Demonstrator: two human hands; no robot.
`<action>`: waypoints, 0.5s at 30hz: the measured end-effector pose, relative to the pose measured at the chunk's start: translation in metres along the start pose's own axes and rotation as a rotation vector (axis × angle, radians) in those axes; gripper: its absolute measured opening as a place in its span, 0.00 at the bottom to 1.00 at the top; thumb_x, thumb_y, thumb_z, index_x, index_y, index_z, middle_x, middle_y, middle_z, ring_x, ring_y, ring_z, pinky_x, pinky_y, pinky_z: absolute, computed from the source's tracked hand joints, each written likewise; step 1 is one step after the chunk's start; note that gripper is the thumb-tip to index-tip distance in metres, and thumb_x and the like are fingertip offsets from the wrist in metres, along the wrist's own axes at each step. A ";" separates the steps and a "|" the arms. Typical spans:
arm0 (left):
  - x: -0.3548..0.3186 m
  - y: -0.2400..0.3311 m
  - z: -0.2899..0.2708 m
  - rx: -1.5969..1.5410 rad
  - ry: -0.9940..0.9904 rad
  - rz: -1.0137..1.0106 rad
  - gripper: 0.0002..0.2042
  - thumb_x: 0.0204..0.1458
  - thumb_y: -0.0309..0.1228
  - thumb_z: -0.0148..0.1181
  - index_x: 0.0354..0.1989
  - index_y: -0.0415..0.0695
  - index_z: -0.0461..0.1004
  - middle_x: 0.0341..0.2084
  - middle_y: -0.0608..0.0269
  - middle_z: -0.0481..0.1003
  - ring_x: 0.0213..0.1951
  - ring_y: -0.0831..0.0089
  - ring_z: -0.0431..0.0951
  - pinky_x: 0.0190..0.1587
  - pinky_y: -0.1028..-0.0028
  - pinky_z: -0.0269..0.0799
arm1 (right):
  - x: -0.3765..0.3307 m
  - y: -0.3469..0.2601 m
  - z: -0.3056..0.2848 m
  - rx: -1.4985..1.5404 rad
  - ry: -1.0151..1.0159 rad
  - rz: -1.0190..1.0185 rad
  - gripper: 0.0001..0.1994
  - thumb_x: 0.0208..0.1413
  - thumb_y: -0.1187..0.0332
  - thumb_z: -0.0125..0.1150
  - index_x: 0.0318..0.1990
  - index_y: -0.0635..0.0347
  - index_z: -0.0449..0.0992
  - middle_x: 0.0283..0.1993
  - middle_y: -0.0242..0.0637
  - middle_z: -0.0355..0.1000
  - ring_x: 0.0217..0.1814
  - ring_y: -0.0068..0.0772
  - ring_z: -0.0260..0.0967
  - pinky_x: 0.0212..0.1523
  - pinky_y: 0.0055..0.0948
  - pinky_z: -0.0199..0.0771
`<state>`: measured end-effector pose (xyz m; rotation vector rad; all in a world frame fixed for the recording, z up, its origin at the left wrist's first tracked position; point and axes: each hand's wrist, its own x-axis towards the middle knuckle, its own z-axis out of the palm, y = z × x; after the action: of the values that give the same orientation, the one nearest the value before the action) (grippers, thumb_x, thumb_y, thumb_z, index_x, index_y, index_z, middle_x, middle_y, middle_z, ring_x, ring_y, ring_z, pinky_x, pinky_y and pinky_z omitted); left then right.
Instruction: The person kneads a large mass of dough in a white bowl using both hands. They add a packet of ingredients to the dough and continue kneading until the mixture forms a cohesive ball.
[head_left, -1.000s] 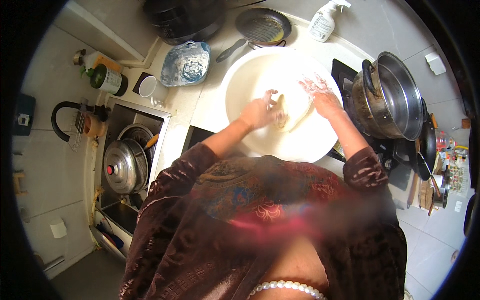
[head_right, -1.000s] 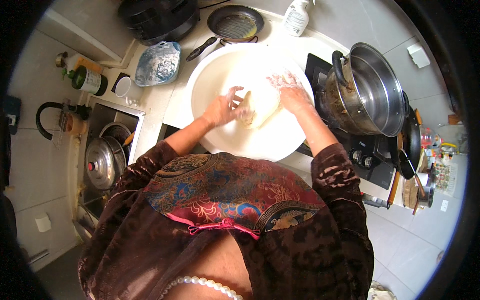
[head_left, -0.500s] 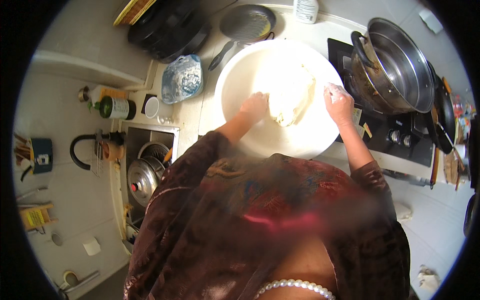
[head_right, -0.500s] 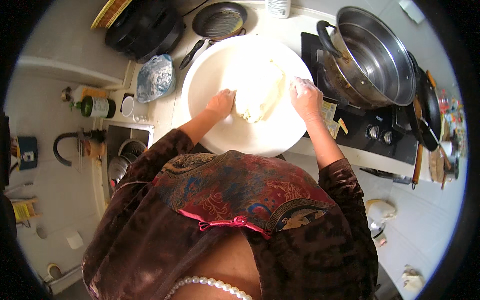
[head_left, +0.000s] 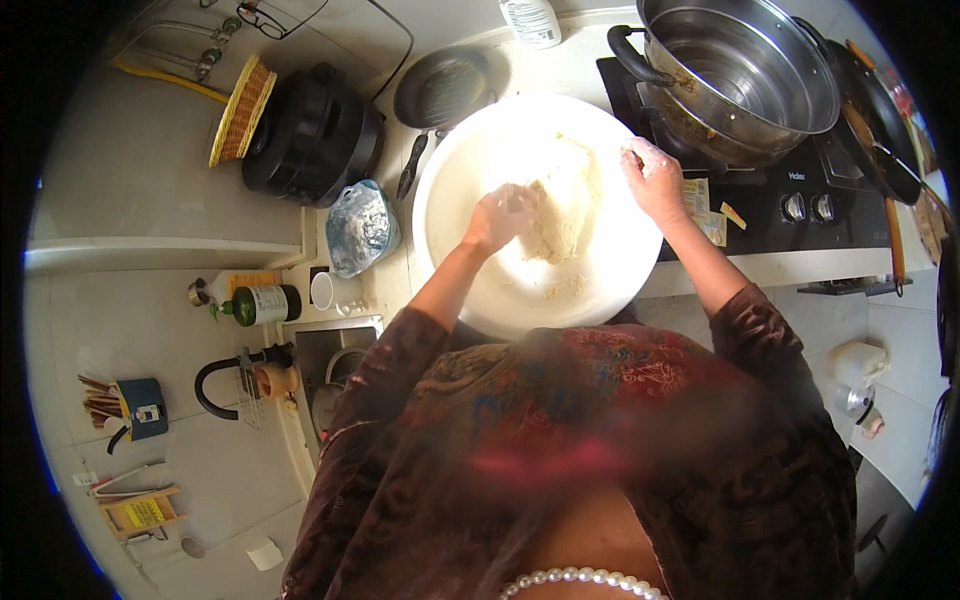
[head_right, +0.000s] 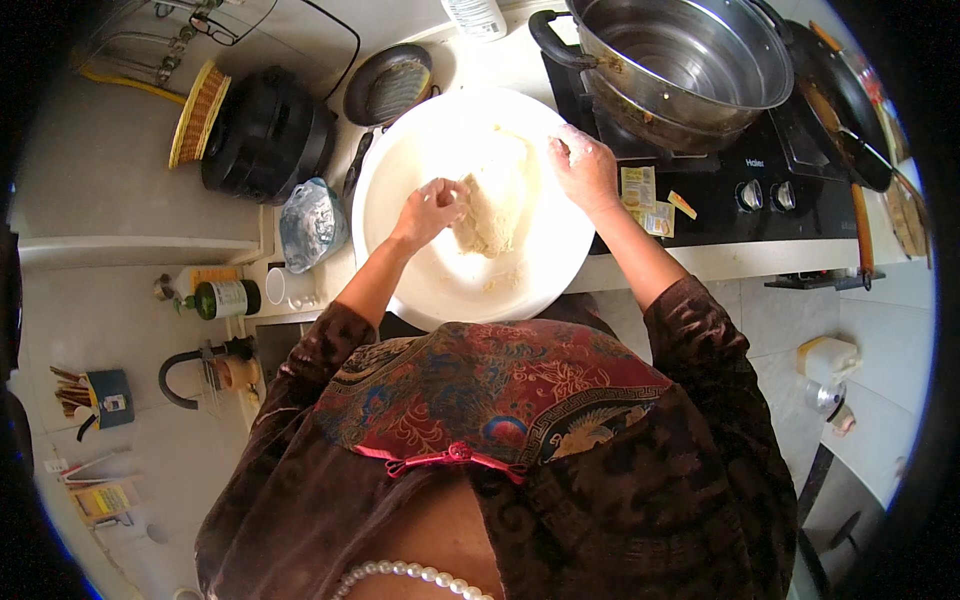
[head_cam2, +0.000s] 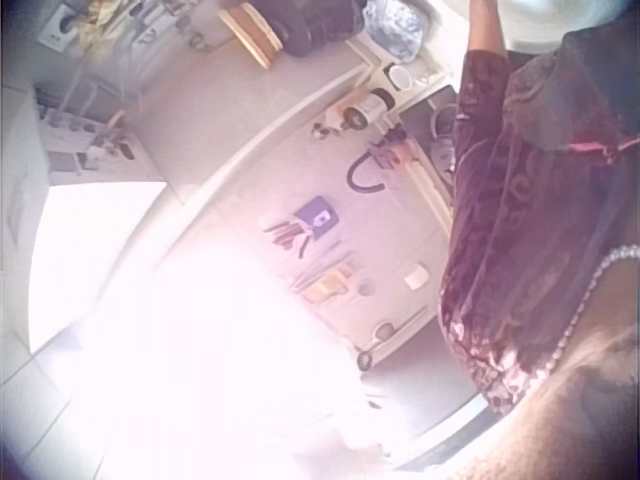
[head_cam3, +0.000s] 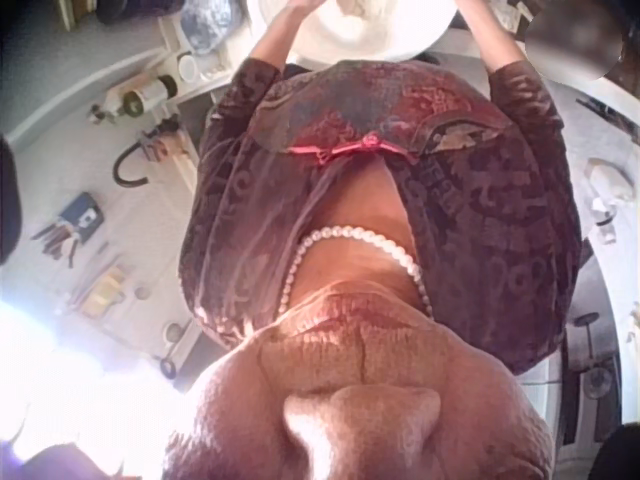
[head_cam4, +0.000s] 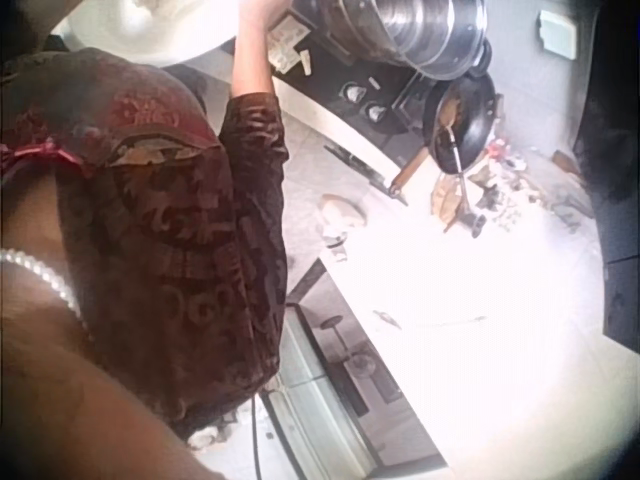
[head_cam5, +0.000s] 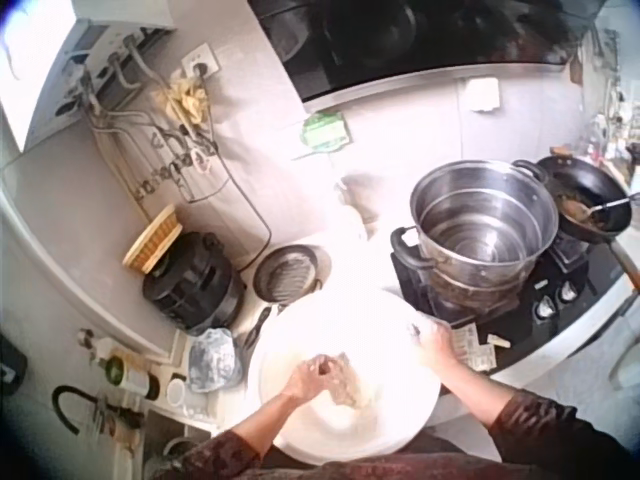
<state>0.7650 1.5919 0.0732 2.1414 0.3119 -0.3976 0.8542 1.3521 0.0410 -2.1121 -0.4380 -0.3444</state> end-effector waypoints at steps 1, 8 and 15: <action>0.008 0.005 0.007 0.076 0.066 0.025 0.17 0.44 0.29 0.65 0.44 0.43 0.72 0.34 0.58 0.76 0.37 0.69 0.76 0.37 0.73 0.73 | 0.000 -0.001 0.000 -0.003 0.017 -0.025 0.07 0.53 0.69 0.54 0.36 0.59 0.74 0.33 0.44 0.74 0.35 0.45 0.73 0.37 0.35 0.72; 0.042 0.018 0.066 0.583 0.574 0.238 0.47 0.30 0.47 0.74 0.61 0.44 0.55 0.49 0.49 0.66 0.57 0.57 0.59 0.59 0.63 0.56 | 0.000 -0.002 0.000 -0.057 -0.005 0.030 0.09 0.53 0.64 0.51 0.35 0.58 0.73 0.32 0.45 0.73 0.34 0.50 0.71 0.35 0.42 0.71; 0.079 -0.007 0.050 0.243 0.184 0.178 0.49 0.32 0.43 0.73 0.65 0.47 0.51 0.54 0.43 0.62 0.60 0.52 0.58 0.58 0.59 0.59 | 0.000 -0.003 -0.002 -0.004 0.025 0.013 0.08 0.53 0.64 0.51 0.35 0.58 0.72 0.32 0.45 0.73 0.35 0.49 0.71 0.35 0.42 0.71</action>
<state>0.8268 1.5599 0.0099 2.4274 0.1810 -0.1410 0.8530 1.3521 0.0442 -2.1113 -0.4094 -0.3641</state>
